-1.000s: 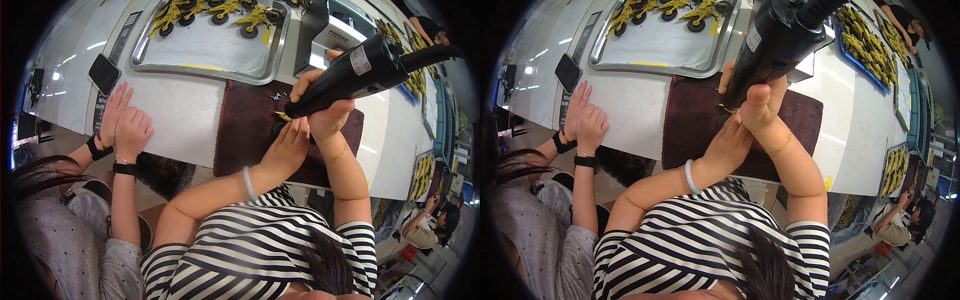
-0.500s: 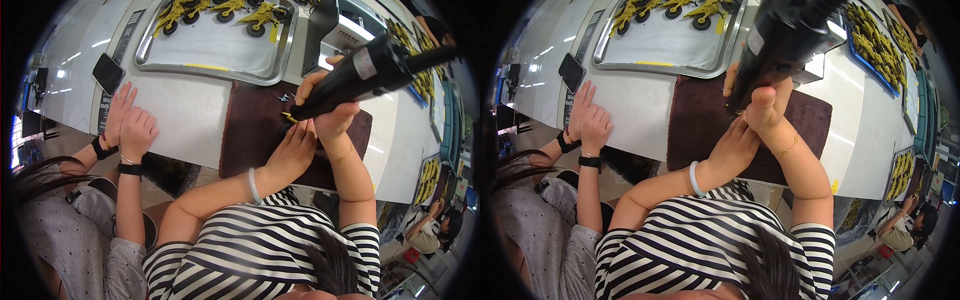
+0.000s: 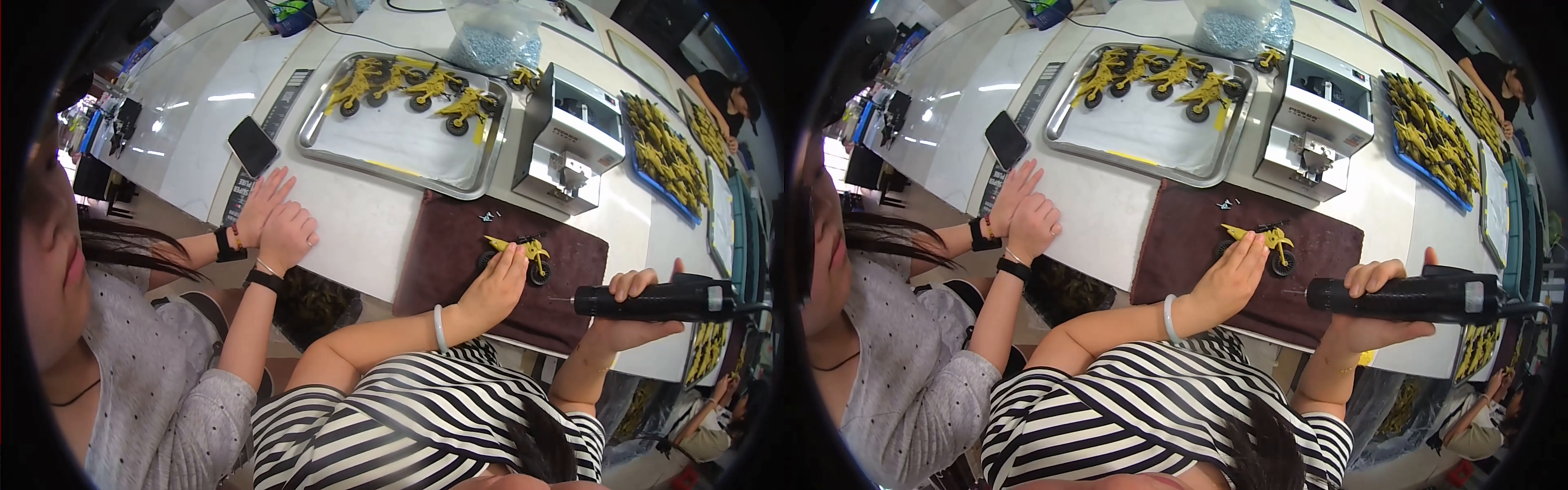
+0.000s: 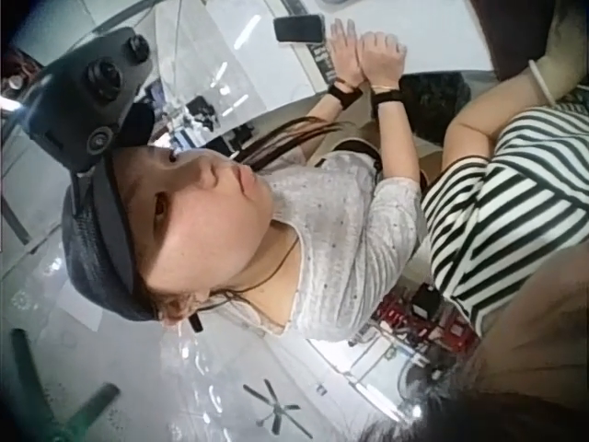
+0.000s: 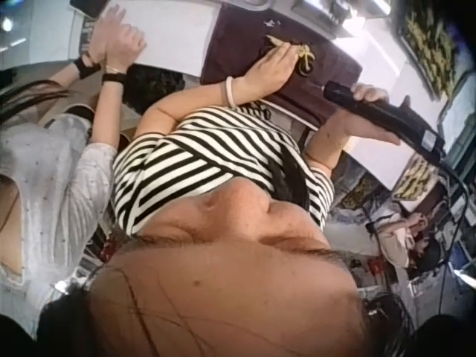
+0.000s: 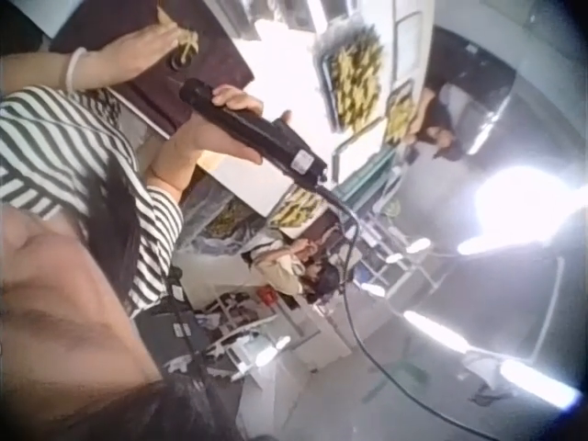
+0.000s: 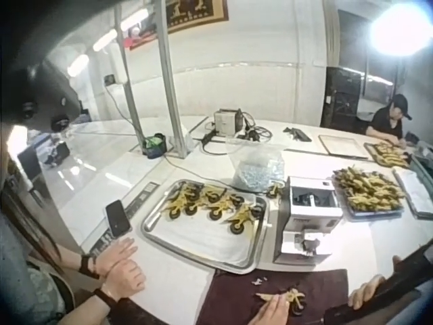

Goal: The person assembles a toy motorcycle from plastic components using an electric screwdriver.

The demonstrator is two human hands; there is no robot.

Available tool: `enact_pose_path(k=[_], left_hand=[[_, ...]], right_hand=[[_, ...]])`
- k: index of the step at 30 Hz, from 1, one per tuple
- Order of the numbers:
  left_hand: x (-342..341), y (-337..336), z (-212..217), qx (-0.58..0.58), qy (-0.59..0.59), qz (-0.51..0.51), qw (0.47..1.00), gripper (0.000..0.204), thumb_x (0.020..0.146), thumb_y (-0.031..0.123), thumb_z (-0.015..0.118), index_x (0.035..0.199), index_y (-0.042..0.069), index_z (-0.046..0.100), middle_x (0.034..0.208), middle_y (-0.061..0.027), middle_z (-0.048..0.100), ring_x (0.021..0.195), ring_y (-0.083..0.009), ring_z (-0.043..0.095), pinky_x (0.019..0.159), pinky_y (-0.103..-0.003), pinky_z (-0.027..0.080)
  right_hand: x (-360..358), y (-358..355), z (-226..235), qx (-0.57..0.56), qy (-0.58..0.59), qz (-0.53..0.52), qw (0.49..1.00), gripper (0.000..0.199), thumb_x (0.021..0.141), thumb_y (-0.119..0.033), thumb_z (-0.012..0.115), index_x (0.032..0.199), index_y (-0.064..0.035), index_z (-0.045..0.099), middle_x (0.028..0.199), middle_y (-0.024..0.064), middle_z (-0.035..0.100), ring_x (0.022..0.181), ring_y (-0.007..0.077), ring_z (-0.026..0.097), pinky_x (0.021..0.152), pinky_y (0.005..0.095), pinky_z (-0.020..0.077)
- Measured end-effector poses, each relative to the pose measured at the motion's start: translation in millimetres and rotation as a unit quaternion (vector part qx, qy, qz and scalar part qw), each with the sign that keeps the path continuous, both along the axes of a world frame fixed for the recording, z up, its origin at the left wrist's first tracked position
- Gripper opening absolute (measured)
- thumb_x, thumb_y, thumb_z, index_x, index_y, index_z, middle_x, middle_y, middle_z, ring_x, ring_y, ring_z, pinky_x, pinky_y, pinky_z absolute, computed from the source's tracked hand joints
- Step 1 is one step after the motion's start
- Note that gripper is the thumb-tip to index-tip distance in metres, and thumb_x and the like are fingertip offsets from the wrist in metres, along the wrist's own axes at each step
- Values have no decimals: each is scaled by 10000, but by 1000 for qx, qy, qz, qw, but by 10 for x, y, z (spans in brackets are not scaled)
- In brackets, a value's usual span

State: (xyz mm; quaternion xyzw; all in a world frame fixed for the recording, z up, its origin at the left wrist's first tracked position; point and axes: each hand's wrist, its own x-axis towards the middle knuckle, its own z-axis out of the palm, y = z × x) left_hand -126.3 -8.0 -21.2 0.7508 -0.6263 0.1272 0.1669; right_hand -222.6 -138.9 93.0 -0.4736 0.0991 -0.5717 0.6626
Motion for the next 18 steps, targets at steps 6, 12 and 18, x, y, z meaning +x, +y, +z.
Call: enact_pose_path(k=[6, 12, 18], left_hand=[[-17, -15, -16, -2, -5, 6, 1000, 423, 795, 139, 435, 1143, -97, 482, 1227, -236, 440, 1202, -346, 372, 991, -378, 343], [158, 2, 272, -91, 298, -44, 949, 236, 774, 59, 512, 997, -4, 559, 1130, -153, 500, 1099, -325, 444, 957, -419, 330], [194, 30, 578, 31, 565, -185, 804, 93, 842, 103, 504, 888, 30, 539, 857, -76, 539, 820, -214, 521, 738, -317, 407]], right_hand=[[-45, 2, -201, 43, 17, 44, 998, 815, 796, -684, 362, 1305, -57, 250, 634, 46, 435, 470, 118, 411, 476, 248, 370], [-58, -2, -202, 57, 1, 19, 998, 812, 783, -690, 378, 1302, -75, 268, 640, 46, 442, 485, 120, 411, 478, 262, 362], [-5, 57, -220, 121, -63, 47, 990, 802, 784, -722, 280, 1301, -109, 262, 617, 47, 438, 461, 145, 430, 474, 288, 383]])
